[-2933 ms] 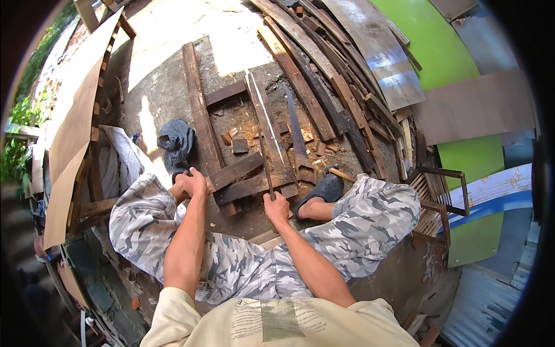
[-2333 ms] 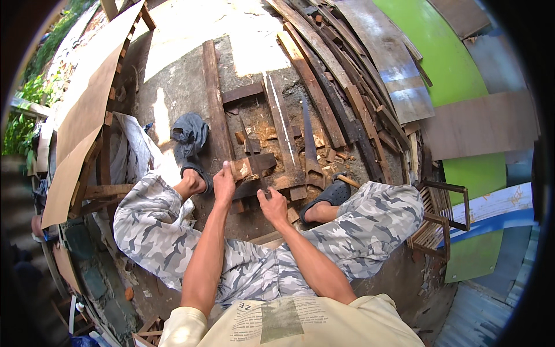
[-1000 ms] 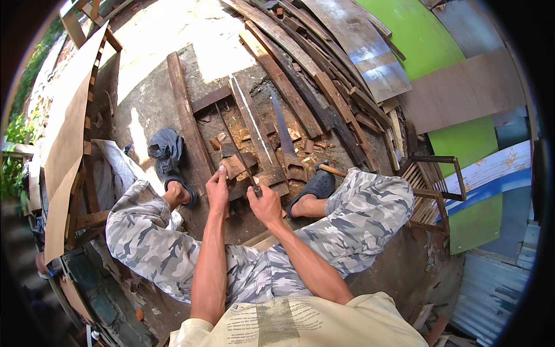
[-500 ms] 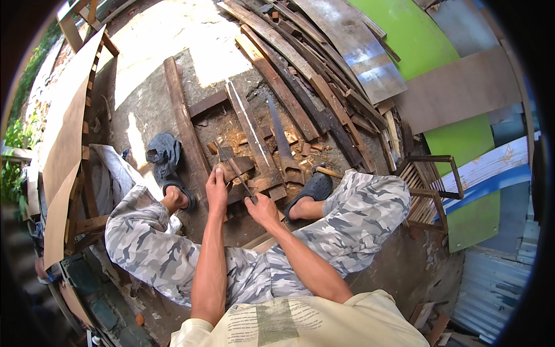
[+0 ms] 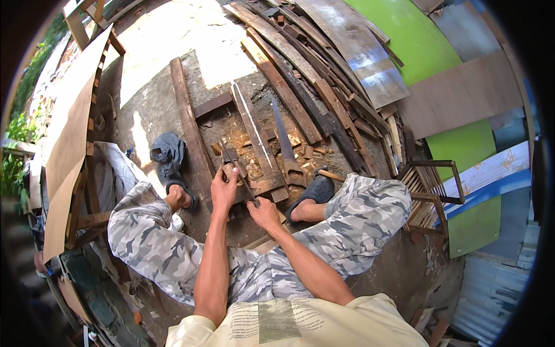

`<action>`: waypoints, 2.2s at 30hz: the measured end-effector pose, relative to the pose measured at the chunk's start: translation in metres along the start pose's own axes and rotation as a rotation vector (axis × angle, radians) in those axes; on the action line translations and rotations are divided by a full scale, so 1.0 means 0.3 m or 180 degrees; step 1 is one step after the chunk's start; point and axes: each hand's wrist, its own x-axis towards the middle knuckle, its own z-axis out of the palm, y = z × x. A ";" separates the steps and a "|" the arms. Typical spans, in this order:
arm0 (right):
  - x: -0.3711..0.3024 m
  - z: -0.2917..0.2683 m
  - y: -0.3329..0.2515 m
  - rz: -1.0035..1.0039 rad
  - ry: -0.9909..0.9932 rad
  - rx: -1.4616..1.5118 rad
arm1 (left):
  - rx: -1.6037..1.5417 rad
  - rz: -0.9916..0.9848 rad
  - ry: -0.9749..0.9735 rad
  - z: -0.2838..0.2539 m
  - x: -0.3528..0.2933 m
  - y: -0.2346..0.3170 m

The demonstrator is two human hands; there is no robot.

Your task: The person sits on the ground and uses a chisel and mallet to carve a small block of wood. They repeatedly strike the chisel to shape the wood, then inspect the carved piece.

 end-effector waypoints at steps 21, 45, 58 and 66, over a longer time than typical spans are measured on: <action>-0.016 -0.027 -0.062 -0.0418 0.0375 0.0213 | -0.1996 -0.0491 -0.0568 0.036 0.005 -0.083; -0.005 -0.008 -0.059 -0.0568 0.0465 0.0290 | -0.1952 -0.0598 -0.0655 0.020 0.005 -0.105; -0.011 -0.011 -0.069 -0.0588 0.0577 0.0492 | -0.1988 -0.0606 -0.0650 0.018 0.005 -0.103; 0.010 -0.003 -0.036 -0.0305 0.0266 -0.0129 | -0.2115 -0.0531 -0.0673 0.013 0.014 -0.123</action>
